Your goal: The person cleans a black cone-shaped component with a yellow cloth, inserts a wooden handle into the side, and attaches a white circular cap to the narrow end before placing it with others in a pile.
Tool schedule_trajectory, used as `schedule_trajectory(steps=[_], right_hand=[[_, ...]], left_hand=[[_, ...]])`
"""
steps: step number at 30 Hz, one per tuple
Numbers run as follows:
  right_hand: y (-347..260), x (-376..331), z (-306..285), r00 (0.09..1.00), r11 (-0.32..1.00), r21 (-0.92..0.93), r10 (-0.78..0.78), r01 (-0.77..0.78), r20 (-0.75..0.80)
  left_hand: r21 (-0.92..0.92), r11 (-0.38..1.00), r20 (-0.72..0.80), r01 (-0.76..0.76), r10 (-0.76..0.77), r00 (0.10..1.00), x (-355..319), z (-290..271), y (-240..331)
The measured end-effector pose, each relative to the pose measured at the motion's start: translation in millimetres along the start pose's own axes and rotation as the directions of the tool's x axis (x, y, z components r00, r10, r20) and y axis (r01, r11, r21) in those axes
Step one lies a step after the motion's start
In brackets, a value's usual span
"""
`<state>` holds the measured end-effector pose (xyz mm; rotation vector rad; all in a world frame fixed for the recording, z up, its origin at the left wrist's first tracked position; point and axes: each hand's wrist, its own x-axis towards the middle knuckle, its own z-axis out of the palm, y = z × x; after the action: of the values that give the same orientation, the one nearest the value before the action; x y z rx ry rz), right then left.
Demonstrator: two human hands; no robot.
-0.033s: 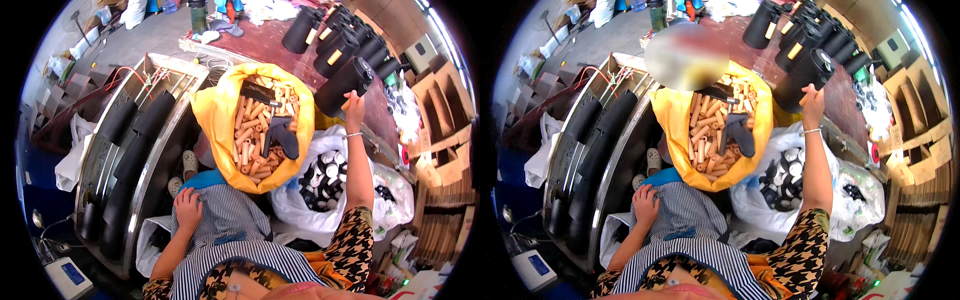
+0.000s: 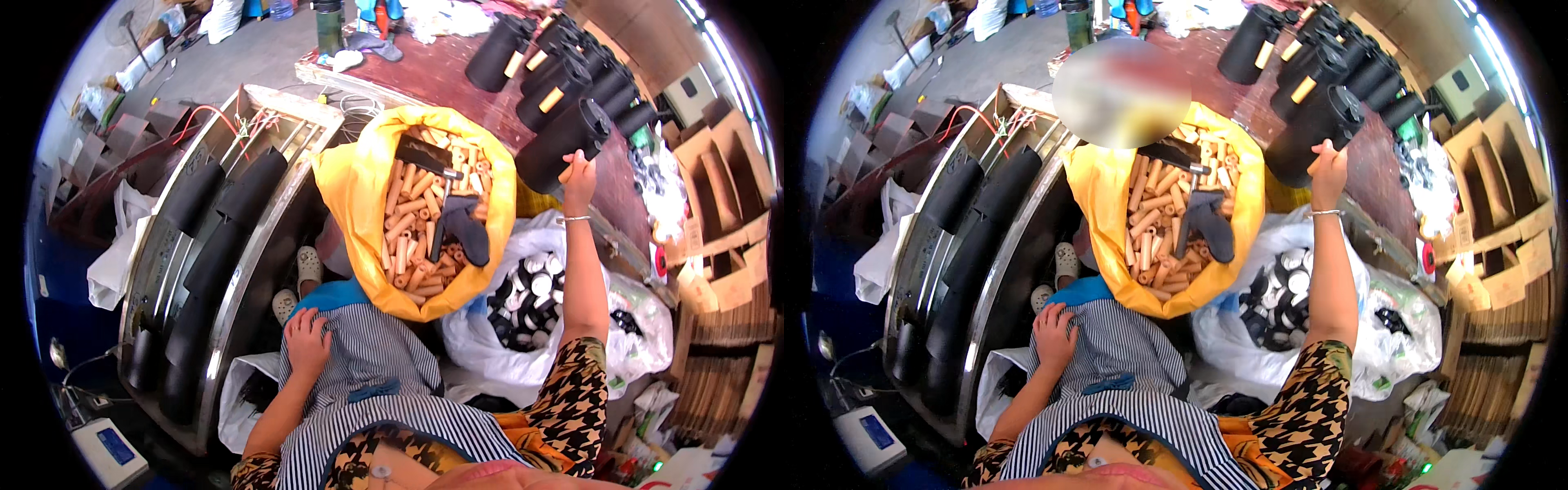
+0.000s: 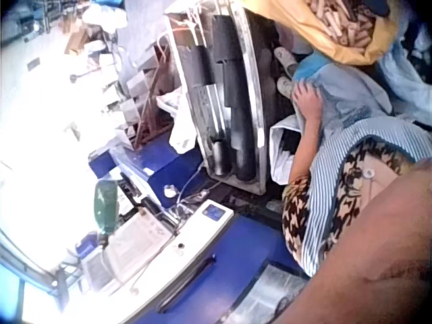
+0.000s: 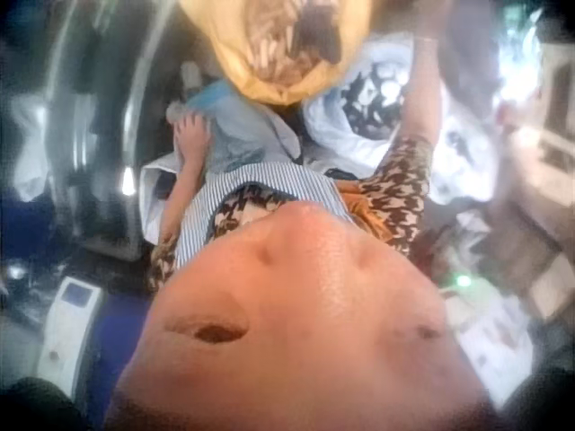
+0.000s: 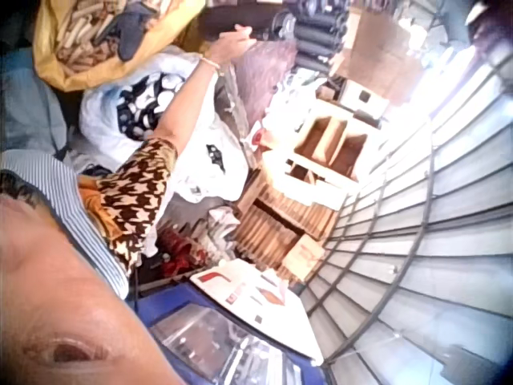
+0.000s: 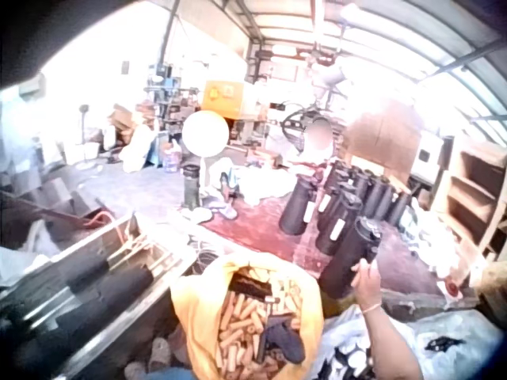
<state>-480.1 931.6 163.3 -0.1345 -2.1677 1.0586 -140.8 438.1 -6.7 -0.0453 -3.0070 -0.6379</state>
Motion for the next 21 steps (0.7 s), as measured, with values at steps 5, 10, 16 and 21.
schedule_trajectory(steps=[5,10,16,21], right_hand=[[24,39,67,0.988,0.999,-0.001,0.034,-0.035,-0.148],[87,105,95,0.999,0.999,0.043,-0.033,0.033,0.018],[141,71,111,0.947,0.909,-0.410,0.190,-0.069,0.261],[83,-28,46,0.932,0.953,-0.293,0.039,0.073,0.360]], left_hand=[[-0.038,0.999,0.007,0.003,-0.003,1.000,13,12,4],[-0.068,0.997,0.049,0.032,-0.029,0.998,29,17,13],[-0.103,0.995,0.038,0.018,-0.014,0.999,40,17,11],[-0.104,0.994,0.021,-0.019,0.021,1.000,37,21,8]])
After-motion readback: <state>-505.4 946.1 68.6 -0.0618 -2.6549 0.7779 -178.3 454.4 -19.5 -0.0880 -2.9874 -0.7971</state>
